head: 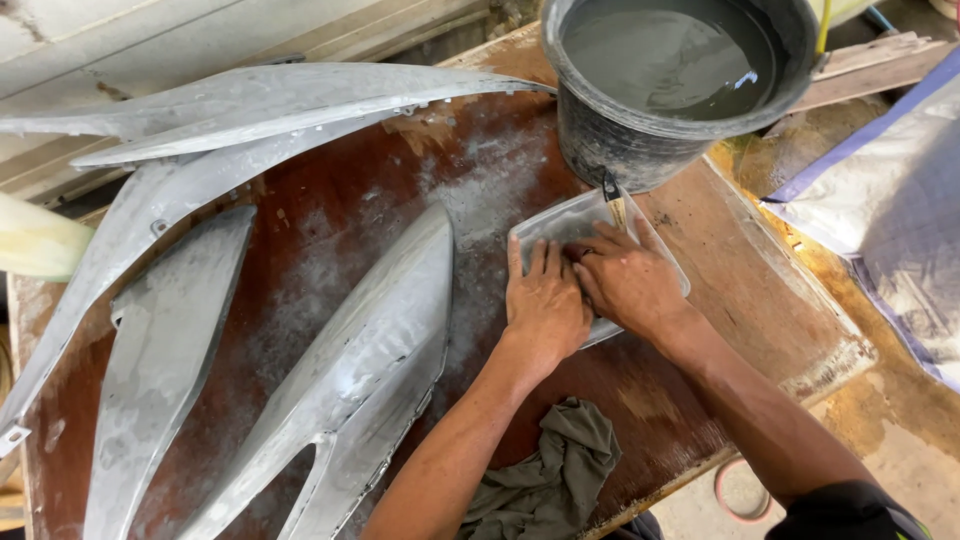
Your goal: The person sands a grey car fender with a sanding block on a wooden workbench. They repeatedly dip the sanding block into a container of water to keep it wet while smoothing the surface of the part.
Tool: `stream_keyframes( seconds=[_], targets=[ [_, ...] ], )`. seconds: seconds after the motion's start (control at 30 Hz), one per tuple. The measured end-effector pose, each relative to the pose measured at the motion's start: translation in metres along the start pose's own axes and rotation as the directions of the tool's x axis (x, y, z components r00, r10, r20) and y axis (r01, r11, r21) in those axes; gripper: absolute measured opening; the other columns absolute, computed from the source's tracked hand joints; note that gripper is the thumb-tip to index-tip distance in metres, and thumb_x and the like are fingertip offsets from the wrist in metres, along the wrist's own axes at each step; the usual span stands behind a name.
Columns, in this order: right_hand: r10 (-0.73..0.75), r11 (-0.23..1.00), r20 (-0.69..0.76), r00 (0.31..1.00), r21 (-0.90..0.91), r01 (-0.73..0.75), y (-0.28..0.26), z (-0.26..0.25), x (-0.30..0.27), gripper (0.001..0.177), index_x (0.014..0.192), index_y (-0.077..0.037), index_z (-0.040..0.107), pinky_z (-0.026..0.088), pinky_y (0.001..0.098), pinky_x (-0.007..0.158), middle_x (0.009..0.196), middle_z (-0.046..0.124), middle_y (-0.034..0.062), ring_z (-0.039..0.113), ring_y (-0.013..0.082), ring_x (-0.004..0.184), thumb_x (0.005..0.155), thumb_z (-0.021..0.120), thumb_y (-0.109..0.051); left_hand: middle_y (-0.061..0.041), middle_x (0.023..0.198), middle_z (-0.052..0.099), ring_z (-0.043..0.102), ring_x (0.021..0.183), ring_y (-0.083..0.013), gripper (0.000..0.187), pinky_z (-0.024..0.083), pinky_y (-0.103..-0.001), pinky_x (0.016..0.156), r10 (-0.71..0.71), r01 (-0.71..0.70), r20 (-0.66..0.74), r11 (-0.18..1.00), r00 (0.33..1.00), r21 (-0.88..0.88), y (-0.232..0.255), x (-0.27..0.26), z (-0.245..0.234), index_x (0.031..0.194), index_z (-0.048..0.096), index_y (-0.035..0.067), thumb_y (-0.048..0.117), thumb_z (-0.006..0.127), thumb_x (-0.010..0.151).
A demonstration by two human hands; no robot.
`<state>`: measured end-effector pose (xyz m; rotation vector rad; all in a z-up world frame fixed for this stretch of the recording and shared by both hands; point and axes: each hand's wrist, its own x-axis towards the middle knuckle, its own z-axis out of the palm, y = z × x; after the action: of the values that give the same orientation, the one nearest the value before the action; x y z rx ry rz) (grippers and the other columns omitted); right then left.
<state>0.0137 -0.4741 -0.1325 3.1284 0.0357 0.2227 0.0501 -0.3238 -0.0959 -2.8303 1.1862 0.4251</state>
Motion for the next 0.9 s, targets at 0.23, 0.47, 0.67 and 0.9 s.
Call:
stream_keyframes(
  seconds=[0.23,0.47,0.67,0.9],
  targets=[
    [-0.002,0.997,-0.064,0.998,-0.071,-0.003,-0.013,-0.011,0.001,0.033,0.090,-0.025,0.076,0.034,0.0595,0.121,0.120,0.077,-0.0054,0.065,0.0179,0.132,0.101,0.052,-0.045,-0.021,0.153,0.046,0.028,0.150,-0.0374,0.063,-0.007,-0.070,0.120,0.007,-0.024,-0.189,0.996,0.982,-0.086,-0.014,-0.007,0.019,0.134,0.058,-0.003,0.037,0.046,0.088],
    [-0.044,0.962,-0.361,0.932,0.237,0.137,-0.079,-0.057,0.018,0.026,0.083,-0.014,0.075,0.048,0.0609,0.106,0.122,0.077,0.0045,0.068,0.0295,0.125,0.100,0.065,-0.031,-0.026,0.143,0.053,0.045,0.139,-0.0430,0.048,0.022,-0.071,0.115,-0.033,-0.026,-0.466,0.992,0.884,-0.120,-0.071,-0.107,-0.045,0.127,0.064,-0.004,0.026,0.063,0.090],
    [-0.243,0.662,-0.444,0.862,0.574,0.482,-0.184,-0.065,0.021,0.023,0.078,-0.013,0.074,0.034,0.0620,0.116,0.133,0.070,0.0091,0.061,0.0324,0.130,0.097,0.062,-0.020,-0.023,0.148,0.050,0.045,0.139,-0.0390,0.052,0.029,-0.059,0.115,-0.316,0.243,-0.486,0.947,0.815,-0.208,-0.131,-0.204,-0.049,0.139,0.053,-0.004,0.026,0.050,0.098],
    [-0.123,0.660,-0.457,0.881,0.625,0.417,-0.194,-0.036,0.040,0.029,0.094,-0.012,0.074,0.029,0.0658,0.120,0.133,0.071,0.0130,0.058,0.0335,0.134,0.104,0.049,-0.022,-0.018,0.128,0.065,0.074,0.090,-0.0332,0.091,0.059,-0.047,0.074,-0.561,0.482,-0.131,0.790,0.817,-0.378,-0.152,-0.225,-0.036,0.146,0.047,0.000,0.068,0.054,0.086]
  ],
)
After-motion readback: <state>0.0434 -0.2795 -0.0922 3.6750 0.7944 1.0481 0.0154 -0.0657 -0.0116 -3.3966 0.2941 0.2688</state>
